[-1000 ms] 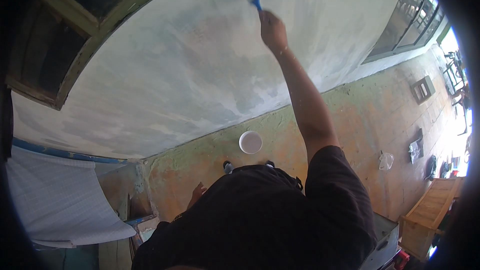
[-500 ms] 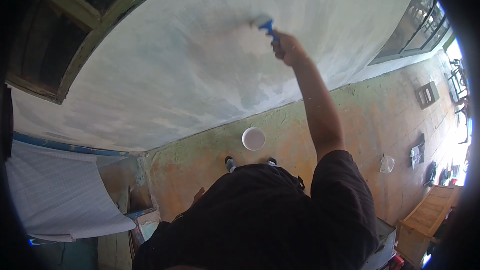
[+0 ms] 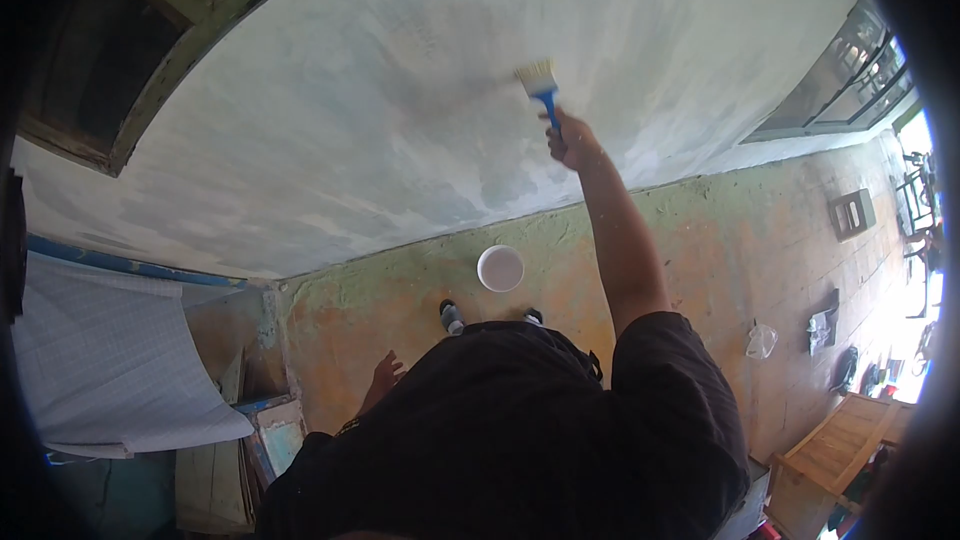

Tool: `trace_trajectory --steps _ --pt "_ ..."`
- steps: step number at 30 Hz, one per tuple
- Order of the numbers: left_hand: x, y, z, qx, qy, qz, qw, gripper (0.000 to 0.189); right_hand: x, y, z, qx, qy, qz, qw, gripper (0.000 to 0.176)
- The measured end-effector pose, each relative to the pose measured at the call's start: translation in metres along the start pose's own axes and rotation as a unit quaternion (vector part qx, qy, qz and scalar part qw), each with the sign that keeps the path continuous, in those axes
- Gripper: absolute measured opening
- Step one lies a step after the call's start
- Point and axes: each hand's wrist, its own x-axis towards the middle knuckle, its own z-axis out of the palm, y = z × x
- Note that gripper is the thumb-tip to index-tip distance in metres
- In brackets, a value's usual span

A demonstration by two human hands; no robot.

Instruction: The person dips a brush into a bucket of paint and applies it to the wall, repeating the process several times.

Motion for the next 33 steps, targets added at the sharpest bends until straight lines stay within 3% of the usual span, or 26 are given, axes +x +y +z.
trace_trajectory --steps 2,5,9,14,17,26,29,33 --pt "-0.002 -0.008 -0.005 0.006 0.008 -0.011 1.000 0.065 0.023 0.036 -0.027 0.072 0.089 0.080 0.990 0.034" --pt "-0.006 -0.021 -0.013 0.000 0.016 -0.027 1.000 0.064 0.017 0.036 -0.024 0.111 0.089 0.102 0.985 0.034" --pt "-0.007 -0.036 -0.023 0.049 0.007 0.010 0.999 0.064 -0.035 -0.039 0.040 0.078 -0.014 -0.067 0.995 0.034" --pt "-0.013 -0.039 -0.021 0.019 0.016 -0.010 1.000 0.070 -0.103 -0.084 0.088 -0.003 -0.148 -0.257 0.955 0.039" --pt "-0.002 -0.039 -0.020 -0.004 0.005 -0.033 0.999 0.073 -0.102 -0.059 0.083 0.045 -0.158 -0.221 0.961 0.040" --pt "-0.032 -0.037 -0.008 0.028 0.059 0.037 0.997 0.063 -0.094 0.056 0.051 -0.039 -0.105 -0.035 0.993 0.039" --pt "-0.015 -0.063 -0.016 0.150 0.044 0.115 0.981 0.056 -0.092 0.083 0.041 -0.078 -0.064 -0.055 0.993 0.037" --pt "-0.002 -0.087 -0.018 0.139 0.028 0.088 0.986 0.052 -0.093 0.138 0.021 -0.117 0.019 -0.079 0.990 0.034"
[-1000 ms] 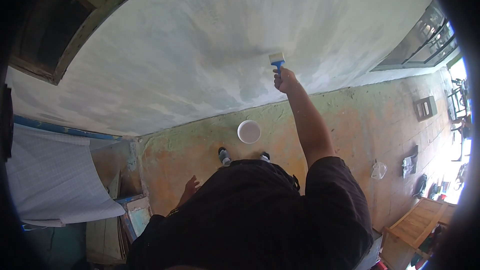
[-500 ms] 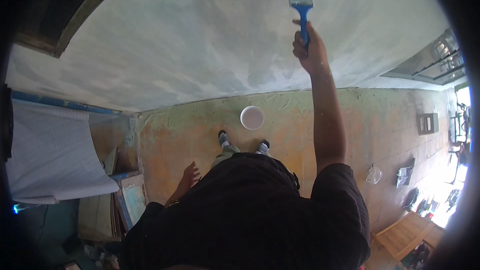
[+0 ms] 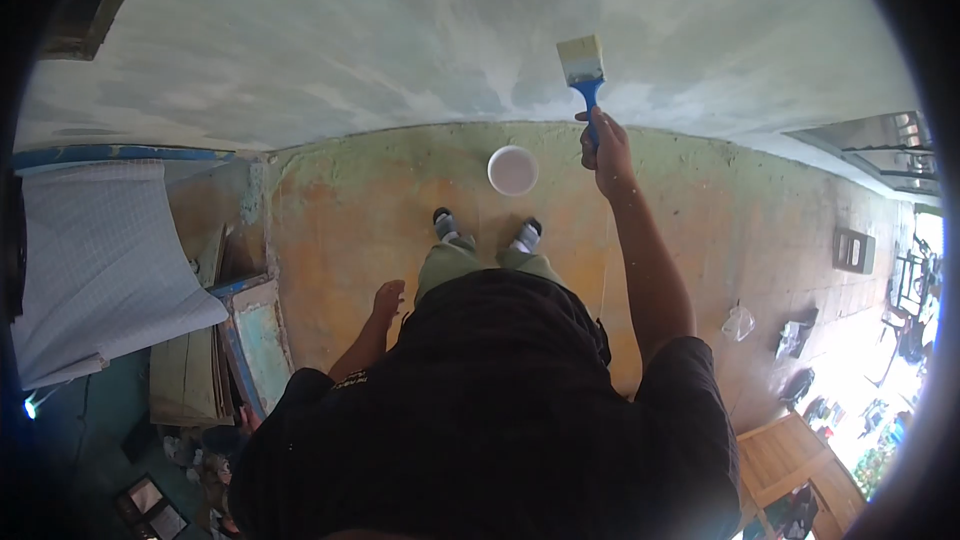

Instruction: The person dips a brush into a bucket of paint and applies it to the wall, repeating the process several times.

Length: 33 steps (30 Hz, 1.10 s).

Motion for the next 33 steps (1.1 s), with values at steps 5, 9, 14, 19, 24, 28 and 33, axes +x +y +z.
trace_trajectory --steps 5,9,14,19,24,28,33 --pt "-0.002 0.026 -0.009 -0.037 -0.017 -0.063 0.997 0.054 -0.023 0.077 -0.013 -0.031 0.077 0.091 0.992 0.037" --pt "0.031 0.026 -0.031 -0.009 -0.045 0.006 0.999 0.052 -0.049 0.127 -0.005 -0.119 0.108 0.160 0.974 0.030" --pt "0.065 0.014 -0.048 -0.008 -0.025 0.066 0.997 0.048 -0.057 0.179 0.003 -0.246 0.098 0.248 0.932 0.022" --pt "0.082 -0.020 -0.045 -0.085 -0.053 0.094 0.991 0.045 -0.025 0.228 0.006 -0.287 0.145 0.285 0.903 0.023" --pt "0.089 -0.056 -0.020 -0.009 -0.062 0.049 0.997 0.042 0.030 0.307 -0.001 -0.428 0.139 0.255 0.856 0.026" --pt "0.100 -0.092 0.020 0.001 -0.065 0.019 0.998 0.039 0.089 0.401 -0.050 -0.549 0.087 0.150 0.818 0.028" --pt "0.113 -0.116 0.086 0.091 0.001 0.101 0.991 0.034 0.174 0.485 -0.084 -0.654 0.029 0.169 0.737 0.030"
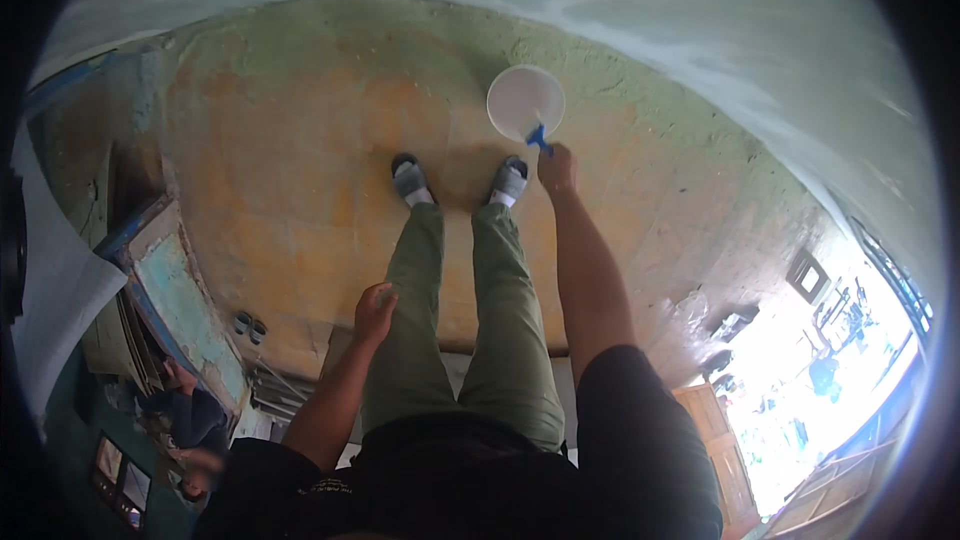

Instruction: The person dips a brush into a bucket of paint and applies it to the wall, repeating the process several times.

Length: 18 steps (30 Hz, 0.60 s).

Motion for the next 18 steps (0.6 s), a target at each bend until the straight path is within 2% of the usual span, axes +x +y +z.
trace_trajectory --steps 2,5,8,11,18 --pt "0.009 0.007 0.023 0.064 -0.004 0.041 0.997 0.031 0.045 0.013 0.026 -0.051 -0.023 0.002 0.998 0.030" --pt "0.011 -0.008 0.051 0.079 -0.065 0.055 0.993 0.032 0.095 0.017 0.056 -0.107 -0.025 -0.011 0.994 0.030" --pt "0.015 0.011 0.062 0.255 -0.084 0.039 0.962 0.036 0.142 0.022 0.086 -0.137 -0.034 -0.004 0.990 0.030" --pt "0.021 0.020 0.069 0.282 -0.094 0.014 0.955 0.039 0.168 0.020 0.104 -0.154 -0.049 0.001 0.987 0.032" --pt "0.030 0.033 0.071 0.338 -0.110 0.020 0.934 0.041 0.208 0.008 0.140 -0.139 -0.057 0.046 0.988 0.032"
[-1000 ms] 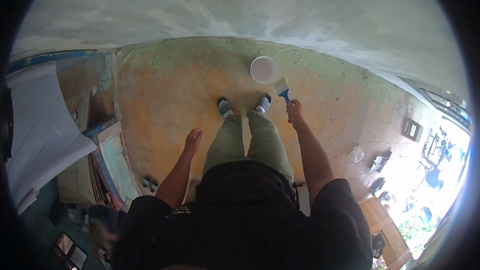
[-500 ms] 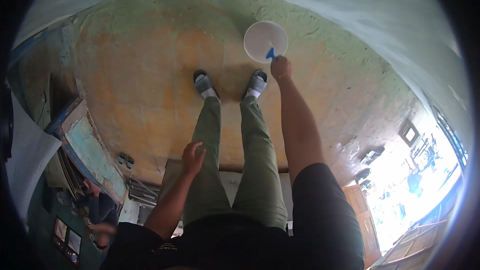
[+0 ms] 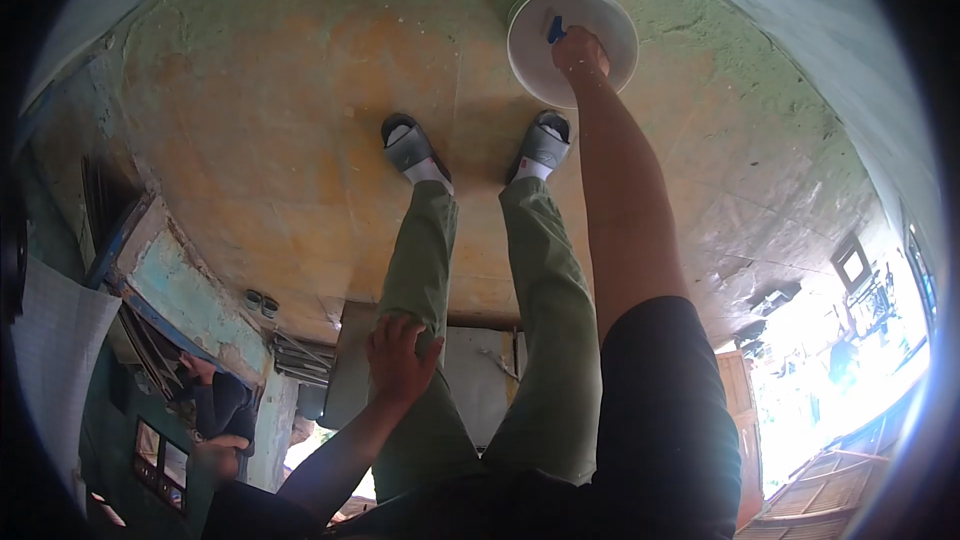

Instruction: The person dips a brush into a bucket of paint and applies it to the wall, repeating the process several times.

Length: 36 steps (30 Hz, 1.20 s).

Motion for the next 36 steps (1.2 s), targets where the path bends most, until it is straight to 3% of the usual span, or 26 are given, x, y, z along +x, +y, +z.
trace_trajectory --steps 6,12,18,21,25,30,36 --pt "0.003 -0.001 -0.002 0.010 -0.020 -0.001 1.000 0.044 0.008 0.007 0.004 0.019 0.006 -0.006 1.000 0.031" --pt "0.005 0.001 -0.003 0.033 -0.033 -0.007 0.999 0.045 -0.033 0.043 -0.007 0.105 0.086 -0.097 0.986 0.032" --pt "0.004 0.008 0.003 0.084 -0.040 -0.026 0.995 0.045 -0.097 0.071 -0.010 0.261 0.100 -0.116 0.953 0.030" --pt "0.004 0.010 0.007 0.083 -0.050 -0.045 0.994 0.046 -0.138 0.062 -0.016 0.268 0.120 -0.072 0.953 0.033" --pt "0.004 0.009 0.010 0.074 -0.058 -0.059 0.994 0.048 -0.169 0.055 -0.002 0.294 0.192 -0.125 0.928 0.035" --pt "0.004 0.013 0.012 0.090 -0.058 -0.064 0.992 0.048 -0.170 0.058 0.031 0.282 0.193 -0.117 0.933 0.040" --pt "0.003 0.010 0.014 0.105 -0.047 -0.058 0.992 0.049 -0.170 0.048 0.026 0.283 0.215 -0.101 0.929 0.041"
